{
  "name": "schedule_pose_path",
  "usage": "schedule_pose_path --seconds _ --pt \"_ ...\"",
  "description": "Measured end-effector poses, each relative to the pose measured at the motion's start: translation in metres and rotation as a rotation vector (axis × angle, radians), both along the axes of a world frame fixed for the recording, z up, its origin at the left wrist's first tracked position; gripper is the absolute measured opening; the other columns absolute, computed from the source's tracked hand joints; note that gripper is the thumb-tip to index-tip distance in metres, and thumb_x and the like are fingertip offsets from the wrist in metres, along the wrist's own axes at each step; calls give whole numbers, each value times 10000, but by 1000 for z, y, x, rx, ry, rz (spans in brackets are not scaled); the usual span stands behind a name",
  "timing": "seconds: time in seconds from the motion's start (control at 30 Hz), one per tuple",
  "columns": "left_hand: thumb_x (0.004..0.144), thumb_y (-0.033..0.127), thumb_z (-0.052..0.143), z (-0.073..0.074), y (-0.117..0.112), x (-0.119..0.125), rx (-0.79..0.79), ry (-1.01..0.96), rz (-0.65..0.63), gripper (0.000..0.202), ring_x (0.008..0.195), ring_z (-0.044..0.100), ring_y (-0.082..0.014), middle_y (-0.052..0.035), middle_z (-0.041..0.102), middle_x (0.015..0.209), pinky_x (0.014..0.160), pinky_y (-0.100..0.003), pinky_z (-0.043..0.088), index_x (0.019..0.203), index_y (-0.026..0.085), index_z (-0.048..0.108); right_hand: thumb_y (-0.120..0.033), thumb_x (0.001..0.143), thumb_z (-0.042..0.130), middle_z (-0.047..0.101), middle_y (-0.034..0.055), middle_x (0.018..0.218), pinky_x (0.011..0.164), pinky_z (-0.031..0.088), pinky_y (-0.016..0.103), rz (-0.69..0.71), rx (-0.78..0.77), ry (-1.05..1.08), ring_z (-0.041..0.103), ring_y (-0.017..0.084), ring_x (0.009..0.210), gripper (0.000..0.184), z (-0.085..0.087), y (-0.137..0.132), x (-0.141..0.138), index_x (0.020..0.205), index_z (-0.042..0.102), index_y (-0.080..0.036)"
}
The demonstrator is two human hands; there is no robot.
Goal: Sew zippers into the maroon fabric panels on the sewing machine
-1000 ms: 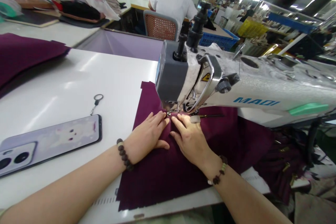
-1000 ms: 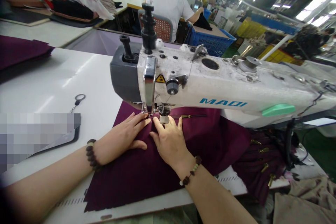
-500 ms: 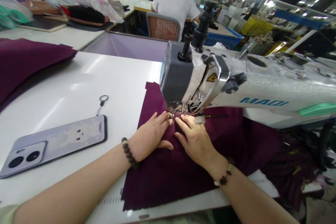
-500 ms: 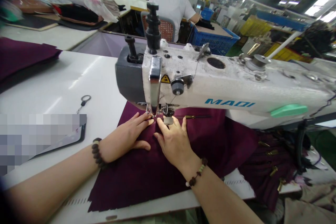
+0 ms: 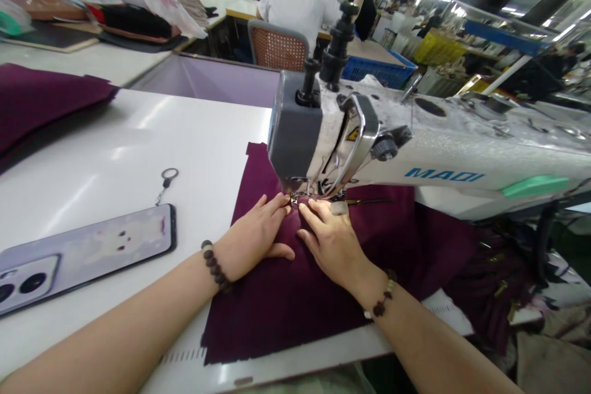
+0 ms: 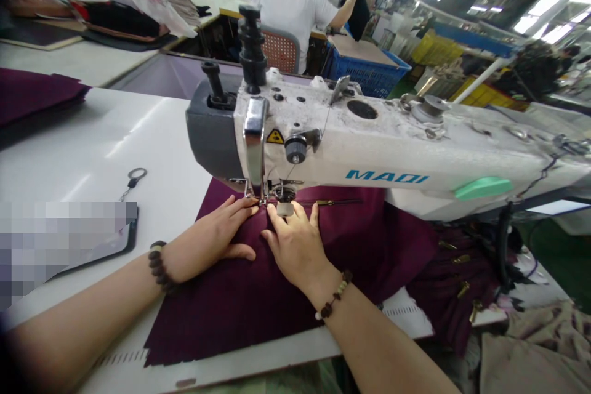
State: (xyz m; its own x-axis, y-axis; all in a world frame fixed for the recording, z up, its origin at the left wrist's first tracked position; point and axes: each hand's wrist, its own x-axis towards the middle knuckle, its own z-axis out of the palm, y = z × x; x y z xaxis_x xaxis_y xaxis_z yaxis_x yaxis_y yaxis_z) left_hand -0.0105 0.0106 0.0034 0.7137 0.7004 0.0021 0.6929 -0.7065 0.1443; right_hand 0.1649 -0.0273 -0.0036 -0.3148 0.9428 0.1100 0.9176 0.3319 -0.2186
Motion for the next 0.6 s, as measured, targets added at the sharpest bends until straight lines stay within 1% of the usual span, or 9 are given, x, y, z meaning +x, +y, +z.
schedule_pose_path --seconds 0.13,0.33,0.43,0.5,0.6 --pt "660 556 640 0 0 1 4 15 4 771 1226 407 -290 -219 483 1270 1046 -433 297 1173 0 488 -338 888 434 499 91 1263 1007 273 523 -5 6 -3 399 269 1173 414 0 0 0 1274 462 -193" --pt "646 561 647 -4 0 -1 21 -44 -14 782 1228 405 -297 -220 497 1254 1043 -441 302 1181 13 488 -352 892 418 499 96 1261 996 286 524 4 18 -11 392 272 1178 419 -2 1 0 1279 459 -197" --pt "650 572 636 -5 1 -1 35 -35 -11 791 1225 409 -292 -220 488 1263 1045 -437 301 1195 21 478 -354 894 415 502 94 1256 1000 285 516 3 22 -10 394 270 1175 418 -1 1 0 1279 460 -197" --pt "652 574 635 -4 2 -1 41 -23 -7 783 1224 411 -286 -213 496 1257 1044 -424 303 1193 30 481 -352 894 417 509 94 1246 999 290 507 -2 13 -14 397 266 1171 419 0 2 0 1281 456 -196" --pt "656 572 633 -3 4 1 32 -16 -5 784 1223 410 -286 -215 506 1244 1044 -423 305 1185 13 482 -353 894 424 518 91 1233 995 300 493 -7 -1 -21 397 257 1171 422 1 4 0 1287 445 -201"
